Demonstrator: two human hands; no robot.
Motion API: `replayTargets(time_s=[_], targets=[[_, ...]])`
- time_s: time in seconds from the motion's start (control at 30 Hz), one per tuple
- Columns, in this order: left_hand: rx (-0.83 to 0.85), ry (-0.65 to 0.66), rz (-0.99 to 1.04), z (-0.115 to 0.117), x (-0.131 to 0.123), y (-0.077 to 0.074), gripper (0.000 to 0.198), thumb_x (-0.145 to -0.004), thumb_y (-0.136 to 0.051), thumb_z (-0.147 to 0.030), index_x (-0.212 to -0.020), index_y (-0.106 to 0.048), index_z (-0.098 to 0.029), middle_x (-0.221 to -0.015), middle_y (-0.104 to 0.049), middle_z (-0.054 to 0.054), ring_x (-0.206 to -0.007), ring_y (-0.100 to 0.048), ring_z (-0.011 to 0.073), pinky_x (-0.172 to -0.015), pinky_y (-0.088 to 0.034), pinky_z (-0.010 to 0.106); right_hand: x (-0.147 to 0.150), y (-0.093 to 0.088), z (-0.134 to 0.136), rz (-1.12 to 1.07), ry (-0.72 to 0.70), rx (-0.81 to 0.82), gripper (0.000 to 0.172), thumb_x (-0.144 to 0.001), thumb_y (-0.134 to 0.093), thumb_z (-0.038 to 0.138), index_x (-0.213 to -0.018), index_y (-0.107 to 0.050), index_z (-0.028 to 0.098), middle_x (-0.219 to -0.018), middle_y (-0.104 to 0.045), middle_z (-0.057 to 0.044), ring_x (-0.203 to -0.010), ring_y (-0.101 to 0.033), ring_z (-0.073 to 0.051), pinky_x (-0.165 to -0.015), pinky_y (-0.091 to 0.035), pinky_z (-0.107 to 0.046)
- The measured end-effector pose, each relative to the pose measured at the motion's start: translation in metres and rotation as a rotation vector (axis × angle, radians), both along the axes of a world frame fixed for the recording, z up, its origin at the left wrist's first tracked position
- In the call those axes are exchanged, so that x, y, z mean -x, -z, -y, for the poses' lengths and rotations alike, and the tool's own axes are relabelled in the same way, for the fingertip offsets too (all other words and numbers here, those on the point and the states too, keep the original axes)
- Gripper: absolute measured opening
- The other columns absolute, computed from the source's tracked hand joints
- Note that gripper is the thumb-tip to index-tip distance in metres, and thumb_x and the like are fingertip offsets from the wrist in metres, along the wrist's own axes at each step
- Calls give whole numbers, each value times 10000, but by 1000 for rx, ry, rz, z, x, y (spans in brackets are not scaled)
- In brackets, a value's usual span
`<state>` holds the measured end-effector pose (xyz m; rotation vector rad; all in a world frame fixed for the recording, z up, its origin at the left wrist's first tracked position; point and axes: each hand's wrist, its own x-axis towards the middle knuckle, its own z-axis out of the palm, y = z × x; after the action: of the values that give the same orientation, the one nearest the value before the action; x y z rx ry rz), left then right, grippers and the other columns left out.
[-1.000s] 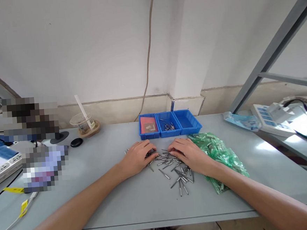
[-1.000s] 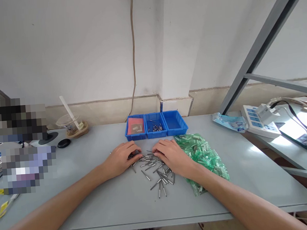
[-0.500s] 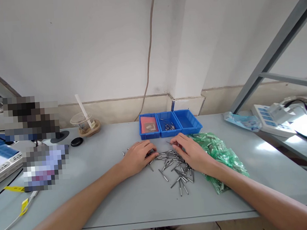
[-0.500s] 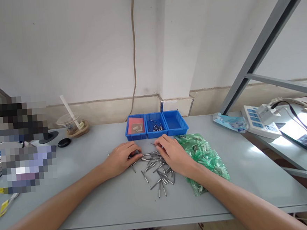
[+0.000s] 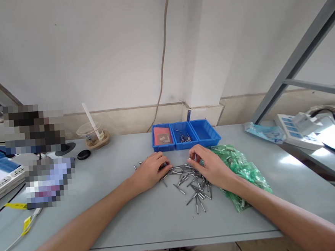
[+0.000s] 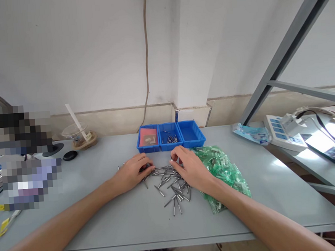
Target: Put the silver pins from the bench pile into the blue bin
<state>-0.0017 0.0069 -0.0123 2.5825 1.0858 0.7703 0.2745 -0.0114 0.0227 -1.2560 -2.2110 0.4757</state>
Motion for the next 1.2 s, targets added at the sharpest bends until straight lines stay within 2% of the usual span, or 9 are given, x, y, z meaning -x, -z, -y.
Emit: replayTargets(time_s=[0.37,0.9,1.2], targets=[[-29,-7,15,1,-1,-3,232,-1106,-514,-303,-957,-661,-201,-918,-587,25,-863,-573,181,-755,-467,304,0,1,0,-6,16,1,61,-1065,-511,288,-1018,-537,259,-1017,-646,-43,-855,-597,-216,-717,-475,-351],[-244,10,107,3,-2,-9,265,-1114,-468,-264,-925,-637,-190,-913,-610,50,-862,-564,178,-794,-488,308,-1,1,0,-2,20,-5,67,-1059,-515,296,-1010,-544,261,-996,-661,-40,-832,-608,-217,-742,-483,-362],[-250,7,98,3,-2,-7,279,-1116,-457,-268,-906,-624,-193,-882,-607,48,-835,-556,177,-781,-489,310,-1,1,0,-3,16,-9,64,-1055,-515,288,-1003,-539,258,-993,-663,-47,-833,-612,-218,-730,-488,-363]])
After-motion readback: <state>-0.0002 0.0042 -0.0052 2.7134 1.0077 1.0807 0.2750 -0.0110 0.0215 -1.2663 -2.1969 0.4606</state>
